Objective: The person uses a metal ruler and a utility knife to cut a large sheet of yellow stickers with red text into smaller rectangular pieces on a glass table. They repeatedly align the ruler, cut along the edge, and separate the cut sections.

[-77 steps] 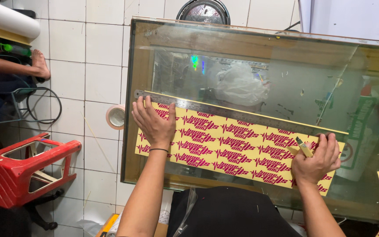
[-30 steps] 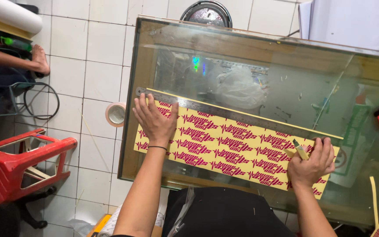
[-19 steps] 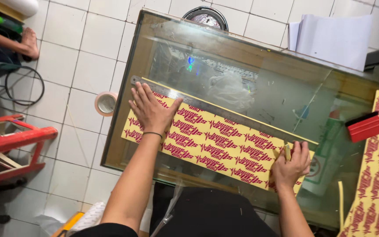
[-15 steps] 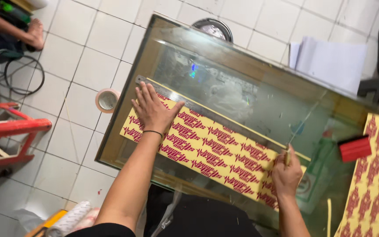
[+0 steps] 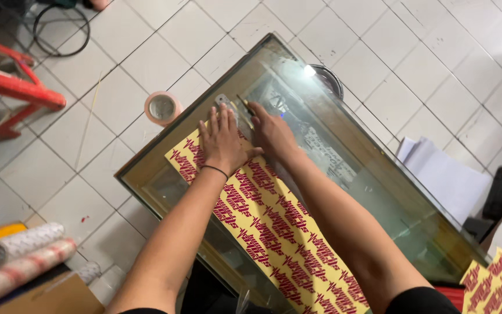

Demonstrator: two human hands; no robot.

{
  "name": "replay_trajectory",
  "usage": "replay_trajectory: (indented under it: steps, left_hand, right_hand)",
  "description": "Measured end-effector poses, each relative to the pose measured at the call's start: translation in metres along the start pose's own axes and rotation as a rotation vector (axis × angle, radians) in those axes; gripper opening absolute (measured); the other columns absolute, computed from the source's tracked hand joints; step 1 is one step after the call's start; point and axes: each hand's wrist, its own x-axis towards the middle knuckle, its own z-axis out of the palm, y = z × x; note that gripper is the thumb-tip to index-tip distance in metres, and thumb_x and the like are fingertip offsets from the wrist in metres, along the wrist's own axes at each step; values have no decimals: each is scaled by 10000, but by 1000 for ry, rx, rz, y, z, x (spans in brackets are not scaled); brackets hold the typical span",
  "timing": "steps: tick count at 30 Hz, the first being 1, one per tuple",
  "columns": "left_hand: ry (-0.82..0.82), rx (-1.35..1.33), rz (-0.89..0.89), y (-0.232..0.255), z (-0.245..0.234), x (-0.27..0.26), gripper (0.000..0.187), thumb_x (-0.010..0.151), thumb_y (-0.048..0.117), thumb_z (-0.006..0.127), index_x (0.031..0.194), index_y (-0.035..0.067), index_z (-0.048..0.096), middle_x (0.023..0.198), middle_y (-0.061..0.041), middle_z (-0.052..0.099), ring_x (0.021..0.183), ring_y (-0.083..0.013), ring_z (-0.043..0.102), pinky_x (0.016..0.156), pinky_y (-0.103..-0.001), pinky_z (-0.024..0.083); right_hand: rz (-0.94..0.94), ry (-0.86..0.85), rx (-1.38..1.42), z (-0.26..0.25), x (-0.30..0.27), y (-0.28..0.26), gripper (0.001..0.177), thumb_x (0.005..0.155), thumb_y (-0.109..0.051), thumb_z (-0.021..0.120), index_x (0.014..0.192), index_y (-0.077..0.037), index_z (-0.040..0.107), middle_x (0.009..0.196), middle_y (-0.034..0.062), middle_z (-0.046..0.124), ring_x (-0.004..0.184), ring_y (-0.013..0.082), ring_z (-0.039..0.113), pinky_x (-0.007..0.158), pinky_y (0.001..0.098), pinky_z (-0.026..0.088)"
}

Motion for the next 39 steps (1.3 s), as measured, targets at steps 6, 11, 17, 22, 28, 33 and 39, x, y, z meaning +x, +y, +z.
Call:
replay_trajectory:
  steps: [6, 11, 17, 22, 28, 33, 39]
  left_hand:
    - [-24, -12, -27, 2, 0, -1, 1416, 604, 956, 606, 1612, 41, 213, 1724, -138, 117, 1591, -361, 116, 1254, -663, 137]
    - [-17, 30, -36, 6, -1, 2, 1390, 601, 919, 656, 1606, 62, 225, 1723, -125, 129, 1591, -346, 110, 1230, -730, 37]
    - [8, 49, -47, 9, -5, -2, 1198, 751, 762, 667, 1606, 54, 217, 1720, -129, 152, 1592, -347, 94, 1176, -809, -47]
    - [60, 96, -41, 12, -6, -3, 1043, 822, 701, 510, 1601, 55, 259, 1706, -144, 170, 1574, -354, 92, 1138, -795, -33]
    - [-4, 157, -66, 9, 3, 9, 1413, 639, 1034, 466, 1635, 81, 161, 1726, -127, 61, 1576, -331, -14, 1122, -795, -50]
    - [63, 151, -44, 8, 10, 13, 1420, 615, 1019, 519, 1631, 81, 196, 1724, -126, 92, 1568, -364, -12, 1120, -794, -67]
    - [186, 199, -61, 42, 22, -33, 1247, 757, 891, 569, 1595, 21, 259, 1681, -215, 214, 1534, -402, 174, 1217, -658, 89]
  right_hand:
    - [-94, -10, -82, 16, 16, 14, 381, 1046, -301, 491, 1422, -355, 517, 894, 258, 719, 852, 528, 697, 729, 596, 560]
    - [-233, -8, -1, 8, 15, 12, 375, 1004, -215, 509, 1372, -208, 577, 879, 314, 698, 800, 573, 680, 670, 639, 541]
    - [-269, -68, -27, 6, 4, 30, 433, 948, -211, 557, 1377, -155, 572, 851, 286, 698, 783, 569, 683, 653, 646, 550]
    - [-314, -98, -147, -14, -50, 23, 491, 1002, -257, 548, 1458, -77, 519, 772, 239, 702, 659, 429, 691, 600, 560, 577]
    - [-205, -134, -199, -37, -125, 34, 401, 1102, -247, 390, 1447, -96, 529, 730, 240, 694, 523, 386, 675, 443, 493, 530]
    - [-204, -131, -250, -41, -171, 72, 455, 1075, -210, 433, 1512, -90, 472, 878, 245, 717, 584, 440, 676, 472, 560, 521]
    - [-243, -129, -317, -40, -159, 84, 422, 1074, -209, 459, 1476, -105, 533, 768, 188, 707, 567, 390, 675, 447, 524, 515]
